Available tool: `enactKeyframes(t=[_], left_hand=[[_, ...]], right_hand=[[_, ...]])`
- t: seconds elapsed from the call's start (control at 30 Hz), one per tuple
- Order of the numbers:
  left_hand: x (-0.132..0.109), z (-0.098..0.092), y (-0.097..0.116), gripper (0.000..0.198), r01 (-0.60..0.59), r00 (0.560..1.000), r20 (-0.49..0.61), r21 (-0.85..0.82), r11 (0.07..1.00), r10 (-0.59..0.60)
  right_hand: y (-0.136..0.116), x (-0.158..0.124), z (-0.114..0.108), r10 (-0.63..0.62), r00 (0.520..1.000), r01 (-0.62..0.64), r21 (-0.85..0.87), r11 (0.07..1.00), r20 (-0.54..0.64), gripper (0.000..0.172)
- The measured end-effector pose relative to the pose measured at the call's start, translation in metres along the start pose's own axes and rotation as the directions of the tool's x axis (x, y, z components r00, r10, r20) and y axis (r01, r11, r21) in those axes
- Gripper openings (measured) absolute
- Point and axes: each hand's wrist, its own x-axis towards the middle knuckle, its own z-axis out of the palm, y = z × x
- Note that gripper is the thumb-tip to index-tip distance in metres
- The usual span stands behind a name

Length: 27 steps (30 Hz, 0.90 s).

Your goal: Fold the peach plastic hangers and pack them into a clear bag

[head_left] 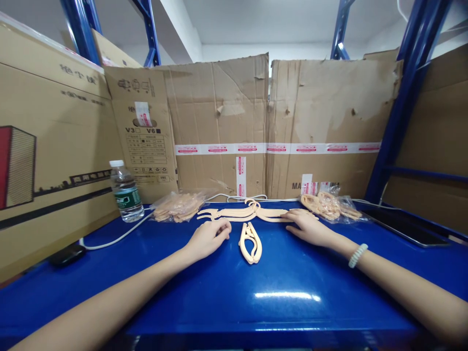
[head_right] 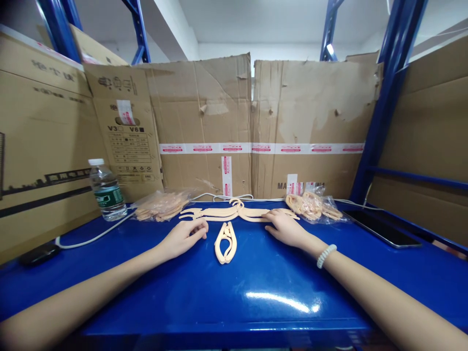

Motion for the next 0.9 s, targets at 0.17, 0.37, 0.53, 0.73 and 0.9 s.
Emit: enactKeyframes(t=[0.17, 0.37, 0.53, 0.73, 0.9], left_hand=[[0.0, 0.0, 0.001, 0.023, 0.02, 1.0, -0.01, -0.024, 1.0, -0.02], [0.0, 0.002, 0.0, 0.033, -0.005, 0.999, -0.035, 0.023, 1.0, 0.006], [0.003, 0.007, -0.001, 0.032, 0.078, 0.994, -0.059, -0.218, 0.973, -0.093], [0.006, 0.006, 0.001, 0.008, 0.316, 0.909, 0.043, -0.719, 0.618, -0.415], [0.006, 0.003, 0.005, 0.013, 0.364, 0.836, 0.135, -0.861, 0.355, -0.532]], right_hand=[[0.009, 0.002, 0.008, 0.008, 0.998, -0.007, 0.016, 1.0, -0.066, 0.024], [0.01, 0.005, 0.01, 0.094, 0.993, -0.094, -0.001, 0.996, -0.066, 0.012], [0.004, 0.005, 0.0, 0.115, 0.991, -0.11, 0.073, 0.991, -0.074, 0.007], [0.008, 0.003, -0.022, 0.136, 0.976, -0.108, 0.163, 0.981, -0.169, 0.012], [0.01, 0.001, -0.044, 0.188, 0.955, -0.121, 0.278, 0.953, -0.231, 0.017]])
